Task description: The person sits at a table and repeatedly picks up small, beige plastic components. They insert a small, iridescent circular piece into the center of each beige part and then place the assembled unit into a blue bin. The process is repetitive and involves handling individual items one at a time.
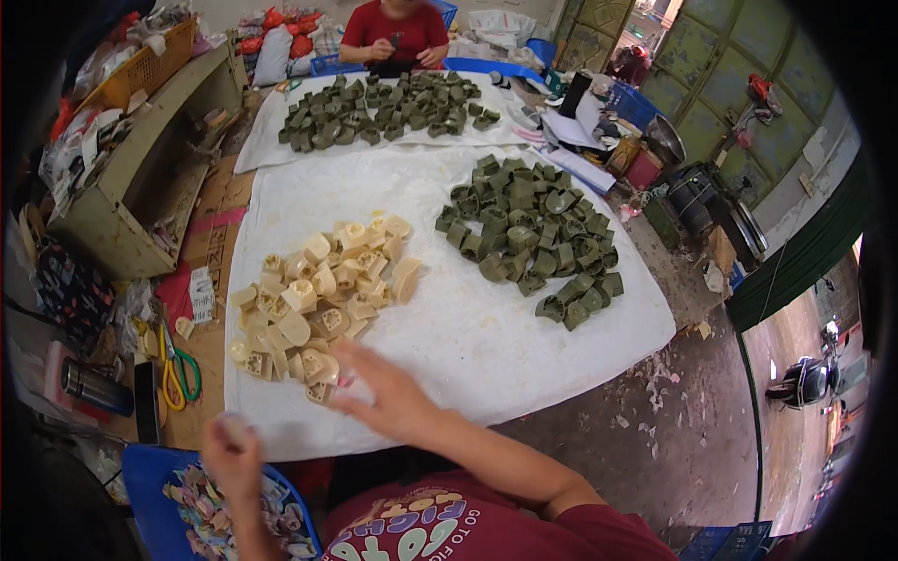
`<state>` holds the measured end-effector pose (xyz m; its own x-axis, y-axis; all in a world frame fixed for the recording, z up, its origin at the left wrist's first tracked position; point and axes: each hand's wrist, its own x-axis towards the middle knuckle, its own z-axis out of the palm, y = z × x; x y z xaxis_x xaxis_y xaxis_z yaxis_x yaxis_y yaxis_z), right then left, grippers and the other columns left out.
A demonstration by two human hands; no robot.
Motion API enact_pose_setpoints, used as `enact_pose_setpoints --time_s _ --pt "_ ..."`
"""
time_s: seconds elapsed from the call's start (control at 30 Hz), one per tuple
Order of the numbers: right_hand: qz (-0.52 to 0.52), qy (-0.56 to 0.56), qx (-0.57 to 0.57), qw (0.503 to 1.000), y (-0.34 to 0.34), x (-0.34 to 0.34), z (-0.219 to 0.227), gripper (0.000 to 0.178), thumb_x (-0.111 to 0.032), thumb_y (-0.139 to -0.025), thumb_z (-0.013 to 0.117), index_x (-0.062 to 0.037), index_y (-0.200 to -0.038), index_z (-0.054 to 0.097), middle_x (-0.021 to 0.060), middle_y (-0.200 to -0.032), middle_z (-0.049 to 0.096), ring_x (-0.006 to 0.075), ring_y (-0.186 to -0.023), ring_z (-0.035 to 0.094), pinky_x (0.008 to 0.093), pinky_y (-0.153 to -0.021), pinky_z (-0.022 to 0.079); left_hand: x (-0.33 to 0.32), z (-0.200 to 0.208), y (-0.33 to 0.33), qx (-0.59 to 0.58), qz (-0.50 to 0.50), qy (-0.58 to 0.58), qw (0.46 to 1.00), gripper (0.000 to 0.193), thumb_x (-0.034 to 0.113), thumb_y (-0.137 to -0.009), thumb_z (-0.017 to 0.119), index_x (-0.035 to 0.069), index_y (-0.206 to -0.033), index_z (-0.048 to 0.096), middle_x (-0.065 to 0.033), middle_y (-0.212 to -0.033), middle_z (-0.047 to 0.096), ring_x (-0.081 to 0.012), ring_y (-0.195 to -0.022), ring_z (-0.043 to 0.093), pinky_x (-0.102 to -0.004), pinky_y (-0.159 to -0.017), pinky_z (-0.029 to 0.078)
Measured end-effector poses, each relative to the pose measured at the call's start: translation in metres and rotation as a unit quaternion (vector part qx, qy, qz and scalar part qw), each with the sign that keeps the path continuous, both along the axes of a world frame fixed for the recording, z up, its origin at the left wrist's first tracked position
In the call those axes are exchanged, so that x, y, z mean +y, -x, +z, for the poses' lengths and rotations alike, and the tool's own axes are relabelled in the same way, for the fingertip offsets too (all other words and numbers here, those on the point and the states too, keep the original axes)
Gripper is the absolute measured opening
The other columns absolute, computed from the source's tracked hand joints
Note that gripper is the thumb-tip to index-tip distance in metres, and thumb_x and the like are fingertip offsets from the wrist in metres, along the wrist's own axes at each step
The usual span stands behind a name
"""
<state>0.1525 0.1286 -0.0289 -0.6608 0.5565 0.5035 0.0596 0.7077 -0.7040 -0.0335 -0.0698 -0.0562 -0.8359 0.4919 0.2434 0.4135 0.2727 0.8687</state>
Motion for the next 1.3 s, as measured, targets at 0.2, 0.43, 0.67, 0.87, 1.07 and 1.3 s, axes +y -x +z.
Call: enact_pose_setpoints --time_s 0.2,0.43,0.67,0.87,1.07,1.3 --pt "-0.106 0.017 -0.060 0.992 -0.055 0.042 -0.026 0.029 -0.011 -0.081 0.072 -0.0018 -0.107 0.065 0.0137 -0.101 0.067 0.0264 -0.091 0.065 0.0335 -0.081 0.051 -0.160 -0.001 0.031 0.246 0.257 0.312 0.881 0.057 0.006 -0.075 0.071 -0.001 -0.128 0.050 -0.0221 -0.126 0.052 -0.0359 -0.117 0.049 -0.0420 -0.101 0.038" --pt "0.030 -0.090 -0.168 0.981 -0.034 0.009 -0.030 0.012 -0.011 -0.078 0.071 -0.0050 -0.086 0.065 0.0092 -0.083 0.063 0.0276 -0.075 0.060 0.0372 -0.069 0.047 -0.035 0.008 -0.019 0.254 0.040 0.124 0.958 0.041 0.000 -0.077 0.069 -0.001 -0.116 0.058 -0.0184 -0.118 0.059 -0.0328 -0.113 0.054 -0.0385 -0.098 0.041" --pt "0.042 -0.052 -0.205 0.976 -0.032 0.019 -0.048 0.011 -0.012 -0.075 0.070 -0.0070 -0.079 0.061 0.0065 -0.083 0.059 0.0264 -0.081 0.057 0.0381 -0.074 0.044 0.084 -0.007 -0.081 0.135 -0.290 0.019 0.947 0.057 0.004 -0.071 0.075 0.001 -0.124 0.054 -0.0172 -0.116 0.058 -0.0334 -0.095 0.058 -0.0429 -0.087 0.046" --pt "0.018 0.034 -0.132 0.991 -0.047 0.027 -0.047 0.011 -0.007 -0.072 0.069 -0.0077 -0.077 0.060 0.0060 -0.085 0.058 0.0257 -0.080 0.057 0.0373 -0.070 0.044 0.081 -0.033 -0.071 0.196 -0.328 0.061 0.922 0.068 0.010 -0.070 0.078 0.002 -0.131 0.049 -0.0182 -0.123 0.055 -0.0345 -0.110 0.053 -0.0406 -0.095 0.043" --pt "0.030 -0.039 -0.118 0.992 -0.042 0.027 -0.055 0.008 -0.003 -0.075 0.066 -0.0067 -0.081 0.062 0.0070 -0.082 0.059 0.0244 -0.076 0.058 0.0340 -0.065 0.045 0.079 -0.034 -0.074 0.137 -0.334 0.072 0.930 0.068 0.012 -0.069 0.079 0.002 -0.130 0.051 -0.0184 -0.124 0.056 -0.0350 -0.117 0.051 -0.0412 -0.098 0.042" --pt "-0.156 0.318 0.085 0.931 -0.088 0.072 -0.045 0.003 -0.002 -0.082 0.066 -0.0039 -0.083 0.064 0.0025 -0.087 0.063 0.0102 -0.077 0.056 0.0252 -0.068 0.044 0.074 -0.029 -0.074 0.213 -0.319 0.026 0.923 0.061 0.013 -0.070 0.079 0.001 -0.125 0.055 -0.0192 -0.123 0.055 -0.0353 -0.115 0.051 -0.0423 -0.097 0.043"
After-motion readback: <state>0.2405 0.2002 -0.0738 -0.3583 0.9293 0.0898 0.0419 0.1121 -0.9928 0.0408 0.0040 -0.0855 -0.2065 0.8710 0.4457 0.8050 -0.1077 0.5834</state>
